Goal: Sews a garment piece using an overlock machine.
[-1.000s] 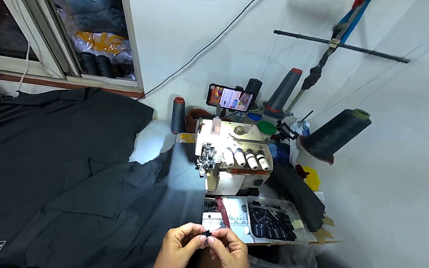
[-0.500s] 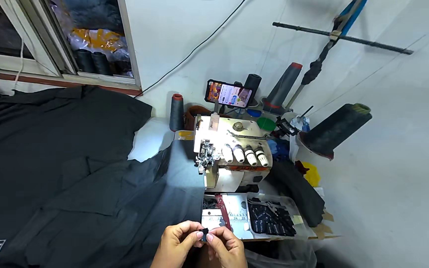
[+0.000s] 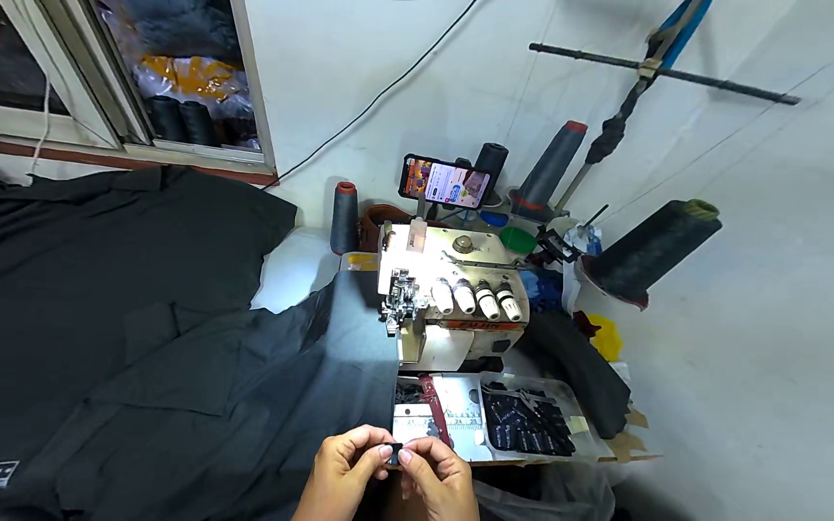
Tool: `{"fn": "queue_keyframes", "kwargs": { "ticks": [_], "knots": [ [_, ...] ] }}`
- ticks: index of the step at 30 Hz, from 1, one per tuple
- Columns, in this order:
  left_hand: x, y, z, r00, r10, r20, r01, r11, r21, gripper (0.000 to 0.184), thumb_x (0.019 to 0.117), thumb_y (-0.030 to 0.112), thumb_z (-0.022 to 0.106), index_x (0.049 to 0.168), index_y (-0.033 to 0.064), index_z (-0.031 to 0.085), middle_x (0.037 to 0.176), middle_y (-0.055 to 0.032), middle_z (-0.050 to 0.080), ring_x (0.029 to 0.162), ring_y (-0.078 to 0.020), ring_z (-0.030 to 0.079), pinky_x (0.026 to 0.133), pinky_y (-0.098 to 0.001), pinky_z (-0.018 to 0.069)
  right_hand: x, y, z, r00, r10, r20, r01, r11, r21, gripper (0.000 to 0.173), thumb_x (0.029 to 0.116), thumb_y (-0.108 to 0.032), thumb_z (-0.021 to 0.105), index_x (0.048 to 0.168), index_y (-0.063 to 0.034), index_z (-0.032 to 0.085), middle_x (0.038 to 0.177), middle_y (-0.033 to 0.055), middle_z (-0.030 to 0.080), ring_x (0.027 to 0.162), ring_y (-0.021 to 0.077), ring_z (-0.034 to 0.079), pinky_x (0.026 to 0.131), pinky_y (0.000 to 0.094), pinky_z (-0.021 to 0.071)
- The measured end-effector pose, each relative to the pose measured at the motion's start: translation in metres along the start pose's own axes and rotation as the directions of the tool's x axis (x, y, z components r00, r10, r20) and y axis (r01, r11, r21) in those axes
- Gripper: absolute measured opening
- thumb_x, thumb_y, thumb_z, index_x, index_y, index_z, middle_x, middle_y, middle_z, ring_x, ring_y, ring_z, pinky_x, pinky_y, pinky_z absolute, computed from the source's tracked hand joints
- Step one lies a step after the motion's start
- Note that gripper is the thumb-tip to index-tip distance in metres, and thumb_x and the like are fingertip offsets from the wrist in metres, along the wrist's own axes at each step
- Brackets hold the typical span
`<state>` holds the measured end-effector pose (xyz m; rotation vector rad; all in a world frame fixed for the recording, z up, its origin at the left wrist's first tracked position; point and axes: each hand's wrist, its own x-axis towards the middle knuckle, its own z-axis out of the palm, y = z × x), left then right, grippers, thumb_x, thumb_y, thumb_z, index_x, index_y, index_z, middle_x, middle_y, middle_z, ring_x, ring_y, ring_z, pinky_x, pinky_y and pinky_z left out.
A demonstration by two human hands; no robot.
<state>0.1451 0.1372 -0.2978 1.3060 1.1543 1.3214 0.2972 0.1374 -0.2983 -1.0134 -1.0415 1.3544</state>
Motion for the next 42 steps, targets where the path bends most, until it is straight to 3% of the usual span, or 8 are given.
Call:
{"fn": "queue_keyframes", "kwargs": {
  "ticks": [5, 9, 15, 19, 25, 28, 34, 42],
  "knots": [
    [0.004, 0.002, 0.000, 0.990, 0.140, -0.011, -0.135, 0.973, 0.185, 0.013, 0.0958, 0.009, 0.063, 0.103, 0.0045, 0.072, 0.088, 0.0012, 0.073, 0.075, -0.0046, 0.070, 0.071, -0.0217, 0.0603, 0.013, -0.010, 0.002, 0.999, -0.022, 0.023, 0.024, 0.998, -0.063, 0.007, 0.0934, 0.005, 0.059, 0.092, 0.0030, 0.065, 0.074, 0.0037, 0.067, 0.059, 0.0073, 0.064, 0.058, 0.0230, 0.0569],
    [0.043, 0.026, -0.003, 0.849, 0.527, 0.036, -0.396, 0.590, 0.703, 0.024, 0.0966, 0.028, 0.062, 0.091, 0.0062, 0.069, 0.090, -0.0070, 0.068, 0.087, -0.0197, 0.067, 0.078, -0.0336, 0.0568, 0.061, -0.041, 0.004, 1.000, -0.018, -0.012, 0.017, 0.994, -0.111, 0.009, 0.0973, 0.002, 0.056, 0.093, 0.0039, 0.063, 0.070, 0.0057, 0.067, 0.054, 0.0101, 0.064, 0.053, 0.0250, 0.0574],
    [0.079, 0.032, 0.005, 0.792, 0.585, 0.175, -0.368, 0.228, 0.901, 0.014, 0.0858, 0.015, 0.066, 0.084, 0.0023, 0.070, 0.096, -0.0176, 0.065, 0.094, -0.0368, 0.067, 0.077, -0.0439, 0.0588, 0.113, -0.079, 0.025, 0.978, 0.200, -0.060, -0.204, 0.976, -0.079, 0.012, 0.1002, 0.002, 0.058, 0.089, 0.0046, 0.061, 0.066, 0.0064, 0.065, 0.050, 0.0091, 0.061, 0.049, 0.0222, 0.0532],
    [0.081, 0.042, 0.001, 0.863, 0.494, 0.102, -0.371, 0.483, 0.793, 0.013, 0.0835, 0.013, 0.063, 0.080, 0.0043, 0.071, 0.093, -0.0117, 0.066, 0.094, -0.0284, 0.066, 0.082, -0.0433, 0.0557, 0.121, -0.086, 0.030, 0.958, 0.284, -0.047, -0.286, 0.957, -0.041, 0.009, 0.1011, 0.001, 0.057, 0.092, 0.0021, 0.057, 0.065, 0.0050, 0.062, 0.050, 0.0086, 0.059, 0.048, 0.0211, 0.0507],
    [0.100, 0.074, -0.034, 0.994, 0.082, 0.075, -0.102, 0.943, 0.318, 0.009, 0.0887, 0.016, 0.065, 0.089, 0.0094, 0.072, 0.095, 0.0025, 0.070, 0.083, -0.0026, 0.064, 0.075, -0.0213, 0.0521, 0.118, -0.100, 0.029, 0.932, 0.361, 0.033, -0.356, 0.929, -0.102, 0.010, 0.1020, 0.000, 0.055, 0.092, -0.0001, 0.056, 0.064, 0.0027, 0.059, 0.049, 0.0076, 0.056, 0.046, 0.0204, 0.0486],
    [0.102, 0.077, -0.035, 0.992, 0.052, 0.116, -0.078, 0.970, 0.229, 0.005, 0.0866, 0.010, 0.068, 0.083, 0.0096, 0.070, 0.099, 0.0016, 0.069, 0.087, -0.0032, 0.064, 0.077, -0.0207, 0.0525, 0.118, -0.103, 0.034, 0.918, 0.394, 0.043, -0.385, 0.912, -0.141, 0.008, 0.1026, -0.001, 0.054, 0.094, -0.0001, 0.055, 0.063, 0.0023, 0.057, 0.047, 0.0071, 0.054, 0.045, 0.0197, 0.0468],
    [0.094, 0.065, -0.023, 0.949, 0.243, 0.203, -0.316, 0.758, 0.571, 0.017, 0.0885, 0.015, 0.063, 0.082, 0.0031, 0.073, 0.105, -0.0076, 0.067, 0.100, -0.0105, 0.062, 0.089, -0.0263, 0.0506, 0.121, -0.105, 0.035, 0.929, 0.369, -0.004, -0.365, 0.917, -0.159, 0.011, 0.1020, -0.002, 0.056, 0.091, -0.0004, 0.057, 0.061, 0.0014, 0.056, 0.045, 0.0065, 0.052, 0.043, 0.0196, 0.0456],
    [0.100, 0.065, -0.039, 0.964, 0.177, 0.200, -0.242, 0.896, 0.372, 0.011, 0.0893, 0.016, 0.066, 0.083, 0.0096, 0.072, 0.102, 0.0016, 0.070, 0.087, 0.0001, 0.063, 0.077, -0.0168, 0.0525, 0.118, -0.106, 0.032, 0.916, 0.400, 0.042, -0.393, 0.912, -0.122, 0.013, 0.1018, -0.001, 0.055, 0.089, -0.0020, 0.055, 0.061, 0.0013, 0.056, 0.045, 0.0065, 0.051, 0.043, 0.0194, 0.0455]
  ]
}}
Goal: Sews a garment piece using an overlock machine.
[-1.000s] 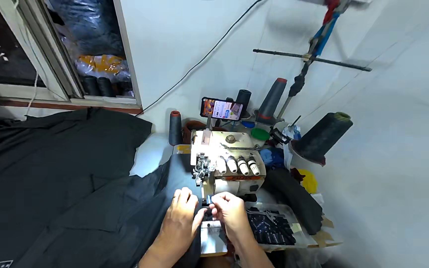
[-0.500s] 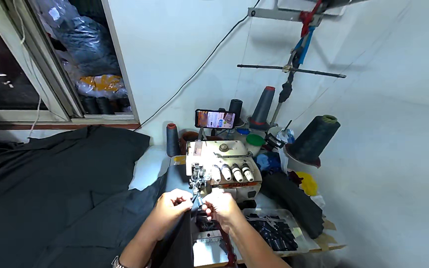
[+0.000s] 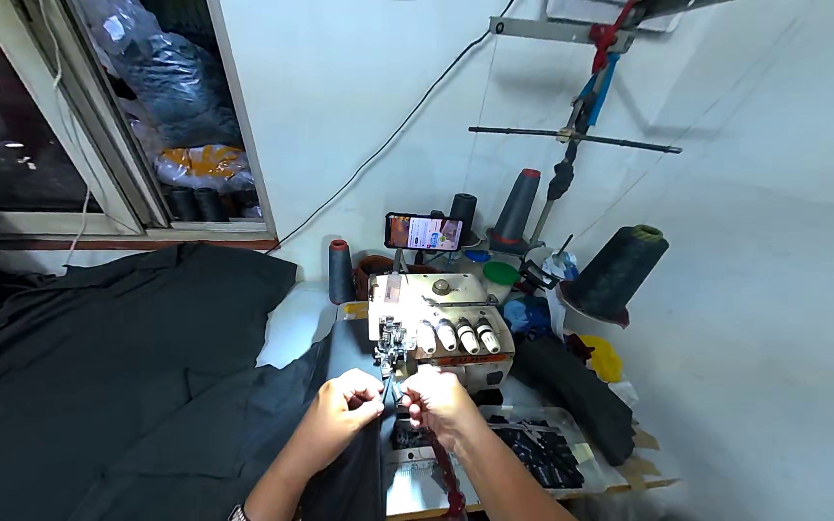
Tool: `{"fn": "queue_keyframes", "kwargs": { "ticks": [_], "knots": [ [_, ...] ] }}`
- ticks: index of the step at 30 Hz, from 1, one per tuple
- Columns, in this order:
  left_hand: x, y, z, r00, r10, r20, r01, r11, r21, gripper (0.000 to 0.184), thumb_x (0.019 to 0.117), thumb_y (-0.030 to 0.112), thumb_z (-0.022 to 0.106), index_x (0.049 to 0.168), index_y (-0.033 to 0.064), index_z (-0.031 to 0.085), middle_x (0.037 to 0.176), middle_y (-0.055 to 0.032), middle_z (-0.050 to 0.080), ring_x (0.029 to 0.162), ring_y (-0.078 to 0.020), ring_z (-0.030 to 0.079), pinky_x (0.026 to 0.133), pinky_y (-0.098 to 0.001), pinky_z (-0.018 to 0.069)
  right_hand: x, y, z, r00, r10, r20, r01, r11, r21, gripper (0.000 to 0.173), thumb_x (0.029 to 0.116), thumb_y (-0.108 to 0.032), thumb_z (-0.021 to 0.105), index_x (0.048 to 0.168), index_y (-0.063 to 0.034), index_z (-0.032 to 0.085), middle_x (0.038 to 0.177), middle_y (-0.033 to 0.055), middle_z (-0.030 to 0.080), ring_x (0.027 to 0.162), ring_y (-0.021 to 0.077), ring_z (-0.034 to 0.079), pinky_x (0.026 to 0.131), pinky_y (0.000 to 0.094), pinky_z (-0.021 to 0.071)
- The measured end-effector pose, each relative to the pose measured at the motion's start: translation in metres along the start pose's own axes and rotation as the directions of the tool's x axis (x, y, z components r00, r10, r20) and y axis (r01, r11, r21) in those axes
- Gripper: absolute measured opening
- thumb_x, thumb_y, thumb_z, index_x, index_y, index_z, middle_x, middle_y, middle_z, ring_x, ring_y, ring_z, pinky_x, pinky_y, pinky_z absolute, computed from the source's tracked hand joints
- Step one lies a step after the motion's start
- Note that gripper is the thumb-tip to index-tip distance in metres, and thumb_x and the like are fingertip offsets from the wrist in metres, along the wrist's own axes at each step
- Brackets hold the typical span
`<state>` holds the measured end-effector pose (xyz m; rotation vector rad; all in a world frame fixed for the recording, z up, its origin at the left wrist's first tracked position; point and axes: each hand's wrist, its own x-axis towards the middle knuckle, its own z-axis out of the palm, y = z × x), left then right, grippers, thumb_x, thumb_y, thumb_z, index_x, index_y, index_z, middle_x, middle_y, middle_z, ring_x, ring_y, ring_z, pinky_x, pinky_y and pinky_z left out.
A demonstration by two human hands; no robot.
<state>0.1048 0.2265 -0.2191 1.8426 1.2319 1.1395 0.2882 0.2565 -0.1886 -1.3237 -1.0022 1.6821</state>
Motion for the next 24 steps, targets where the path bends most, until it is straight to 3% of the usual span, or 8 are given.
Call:
{"fn": "queue_keyframes", "kwargs": {
  "ticks": [4, 9, 15, 18, 20, 24],
  "knots": [
    [-0.001, -0.001, 0.005, 0.999, 0.024, -0.037, -0.025, 1.000, -0.011, 0.012, 0.0878, 0.017, 0.068, 0.079, 0.0099, 0.071, 0.101, 0.0014, 0.068, 0.087, 0.0000, 0.062, 0.075, -0.0161, 0.0513, 0.003, 0.006, 0.005, 1.000, -0.027, 0.012, 0.028, 0.995, -0.098, 0.013, 0.1016, -0.002, 0.056, 0.089, -0.0007, 0.056, 0.061, 0.0010, 0.056, 0.045, 0.0060, 0.051, 0.044, 0.0191, 0.0451],
    [0.002, 0.006, -0.004, 0.993, -0.114, -0.021, 0.102, 0.944, -0.313, 0.007, 0.0871, 0.006, 0.068, 0.081, 0.0078, 0.071, 0.102, -0.0022, 0.070, 0.091, -0.0078, 0.065, 0.081, -0.0241, 0.0542, 0.002, 0.009, 0.007, 0.997, -0.070, -0.008, 0.068, 0.982, -0.174, 0.015, 0.1006, -0.002, 0.058, 0.086, 0.0005, 0.058, 0.061, 0.0016, 0.056, 0.045, 0.0065, 0.051, 0.044, 0.0200, 0.0449],
    [0.002, 0.007, 0.002, 0.996, -0.086, -0.015, 0.078, 0.960, -0.269, 0.008, 0.0845, 0.006, 0.071, 0.077, 0.0087, 0.069, 0.102, -0.0014, 0.068, 0.086, -0.0047, 0.064, 0.075, -0.0198, 0.0540, 0.006, 0.002, 0.013, 0.998, -0.039, -0.046, 0.031, 0.984, -0.178, 0.015, 0.1015, -0.004, 0.058, 0.087, 0.0003, 0.058, 0.060, 0.0007, 0.054, 0.045, 0.0054, 0.049, 0.043, 0.0189, 0.0425],
    [0.003, 0.008, 0.004, 0.996, -0.086, -0.024, 0.077, 0.963, -0.257, 0.010, 0.0839, 0.006, 0.071, 0.075, 0.0096, 0.069, 0.101, -0.0011, 0.068, 0.085, -0.0043, 0.064, 0.074, -0.0193, 0.0532, 0.015, 0.005, 0.019, 0.994, -0.046, -0.096, 0.027, 0.982, -0.188, 0.022, 0.1006, -0.007, 0.060, 0.080, -0.0017, 0.059, 0.059, 0.0000, 0.051, 0.044, 0.0054, 0.045, 0.042, 0.0194, 0.0392],
    [0.003, 0.007, 0.003, 0.995, -0.101, -0.020, 0.091, 0.957, -0.276, 0.011, 0.0844, 0.006, 0.071, 0.074, 0.0099, 0.069, 0.101, -0.0011, 0.068, 0.088, -0.0057, 0.064, 0.076, -0.0210, 0.0535, 0.018, 0.008, 0.023, 0.989, -0.070, -0.131, 0.042, 0.978, -0.203, 0.023, 0.0991, -0.007, 0.061, 0.076, -0.0026, 0.058, 0.059, 0.0007, 0.048, 0.044, 0.0068, 0.043, 0.043, 0.0208, 0.0386],
    [0.003, 0.016, -0.004, 0.982, -0.188, 0.015, 0.180, 0.907, -0.380, 0.012, 0.0893, -0.001, 0.065, 0.081, 0.0063, 0.070, 0.098, -0.0027, 0.069, 0.092, -0.0089, 0.064, 0.082, -0.0256, 0.0534, 0.017, 0.011, 0.025, 0.983, -0.085, -0.165, 0.051, 0.978, -0.203, 0.020, 0.0991, -0.008, 0.063, 0.081, -0.0009, 0.058, 0.066, 0.0042, 0.049, 0.047, 0.0095, 0.045, 0.044, 0.0231, 0.0414]
  ]
}}
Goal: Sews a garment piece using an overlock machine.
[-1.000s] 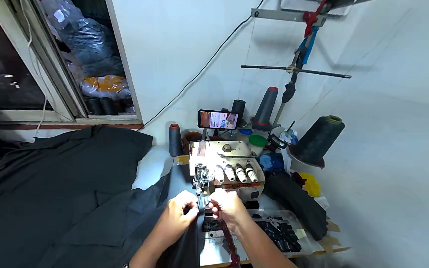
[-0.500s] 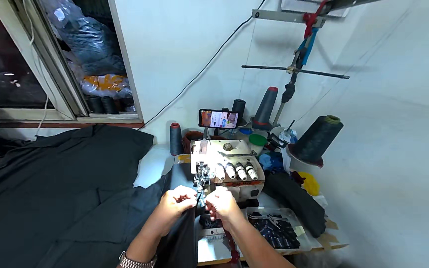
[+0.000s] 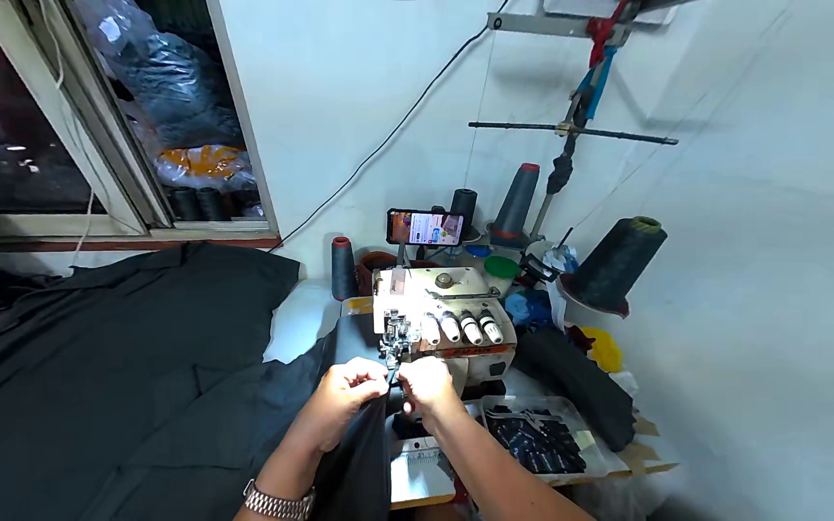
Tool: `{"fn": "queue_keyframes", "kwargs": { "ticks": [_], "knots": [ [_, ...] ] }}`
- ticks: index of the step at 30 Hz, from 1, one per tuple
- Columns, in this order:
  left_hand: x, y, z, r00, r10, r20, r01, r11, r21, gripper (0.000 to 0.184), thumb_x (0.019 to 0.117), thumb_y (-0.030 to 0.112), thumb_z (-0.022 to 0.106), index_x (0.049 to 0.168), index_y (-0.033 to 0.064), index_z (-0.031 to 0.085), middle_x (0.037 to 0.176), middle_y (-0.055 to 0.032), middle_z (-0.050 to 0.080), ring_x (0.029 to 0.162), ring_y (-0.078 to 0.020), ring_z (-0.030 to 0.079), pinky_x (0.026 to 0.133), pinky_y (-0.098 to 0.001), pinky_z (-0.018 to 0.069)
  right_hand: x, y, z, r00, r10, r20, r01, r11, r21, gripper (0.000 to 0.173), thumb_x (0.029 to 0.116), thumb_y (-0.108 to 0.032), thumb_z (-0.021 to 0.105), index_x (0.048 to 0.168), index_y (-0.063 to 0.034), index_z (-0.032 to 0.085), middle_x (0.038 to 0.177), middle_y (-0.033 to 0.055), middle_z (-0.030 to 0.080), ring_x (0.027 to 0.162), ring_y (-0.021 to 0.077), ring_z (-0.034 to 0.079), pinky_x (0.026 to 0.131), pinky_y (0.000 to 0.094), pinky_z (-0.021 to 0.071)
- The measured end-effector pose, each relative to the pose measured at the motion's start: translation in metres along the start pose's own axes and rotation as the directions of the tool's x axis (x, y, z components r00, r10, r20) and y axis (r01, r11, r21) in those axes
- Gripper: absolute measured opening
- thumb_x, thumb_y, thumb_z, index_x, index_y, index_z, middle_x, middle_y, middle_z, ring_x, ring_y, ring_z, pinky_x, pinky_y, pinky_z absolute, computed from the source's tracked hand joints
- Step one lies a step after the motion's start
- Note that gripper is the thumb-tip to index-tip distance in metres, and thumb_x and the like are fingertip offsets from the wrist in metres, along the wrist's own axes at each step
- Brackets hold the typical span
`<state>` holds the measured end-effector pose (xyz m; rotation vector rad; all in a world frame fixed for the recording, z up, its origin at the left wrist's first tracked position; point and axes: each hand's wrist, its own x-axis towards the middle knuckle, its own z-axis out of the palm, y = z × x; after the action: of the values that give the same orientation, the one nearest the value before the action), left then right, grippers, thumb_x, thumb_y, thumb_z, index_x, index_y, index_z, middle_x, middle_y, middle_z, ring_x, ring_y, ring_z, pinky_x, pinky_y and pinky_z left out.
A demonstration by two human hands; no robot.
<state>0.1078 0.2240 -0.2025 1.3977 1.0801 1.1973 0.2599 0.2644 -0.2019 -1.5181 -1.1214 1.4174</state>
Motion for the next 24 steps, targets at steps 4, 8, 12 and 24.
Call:
{"fn": "queue_keyframes", "kwargs": {
  "ticks": [4, 8, 12, 24],
  "knots": [
    [0.000, 0.004, 0.001, 0.999, -0.041, -0.003, 0.041, 0.999, -0.032, 0.014, 0.0899, -0.004, 0.064, 0.081, 0.0054, 0.070, 0.098, -0.0040, 0.071, 0.091, -0.0095, 0.065, 0.082, -0.0255, 0.0535, 0.000, 0.002, 0.003, 1.000, -0.019, -0.024, 0.019, 1.000, 0.000, 0.019, 0.0999, -0.008, 0.062, 0.083, 0.0019, 0.060, 0.068, 0.0061, 0.051, 0.048, 0.0104, 0.047, 0.046, 0.0237, 0.0432],
    [0.000, 0.001, 0.003, 1.000, -0.025, -0.010, 0.024, 0.999, -0.023, 0.015, 0.0884, -0.004, 0.065, 0.079, 0.0055, 0.071, 0.101, -0.0047, 0.070, 0.092, -0.0101, 0.065, 0.083, -0.0252, 0.0538, -0.001, 0.003, 0.002, 1.000, -0.024, -0.018, 0.024, 1.000, 0.010, 0.023, 0.0990, -0.006, 0.063, 0.077, -0.0008, 0.056, 0.065, 0.0048, 0.049, 0.047, 0.0101, 0.045, 0.044, 0.0231, 0.0413],
    [-0.001, -0.001, 0.004, 1.000, -0.011, -0.012, 0.011, 1.000, -0.019, 0.015, 0.0871, -0.006, 0.067, 0.078, 0.0050, 0.071, 0.102, -0.0058, 0.070, 0.092, -0.0109, 0.065, 0.082, -0.0250, 0.0544, 0.001, 0.003, 0.001, 1.000, -0.025, 0.000, 0.025, 1.000, -0.007, 0.025, 0.0996, -0.007, 0.062, 0.076, -0.0007, 0.057, 0.064, 0.0043, 0.048, 0.047, 0.0098, 0.045, 0.045, 0.0229, 0.0412],
    [-0.029, -0.048, 0.030, 0.880, 0.469, 0.081, -0.344, 0.508, 0.789, 0.023, 0.0910, 0.014, 0.053, 0.092, 0.0111, 0.075, 0.128, -0.0036, 0.070, 0.127, -0.0250, 0.060, 0.109, -0.0528, 0.0408, -0.014, 0.087, 0.003, 0.701, -0.697, -0.152, 0.687, 0.717, -0.119, 0.011, 0.0931, -0.007, 0.061, 0.098, 0.0020, 0.065, 0.087, 0.0072, 0.065, 0.076, 0.0091, 0.063, 0.069, 0.0239, 0.0541]
  ]
}}
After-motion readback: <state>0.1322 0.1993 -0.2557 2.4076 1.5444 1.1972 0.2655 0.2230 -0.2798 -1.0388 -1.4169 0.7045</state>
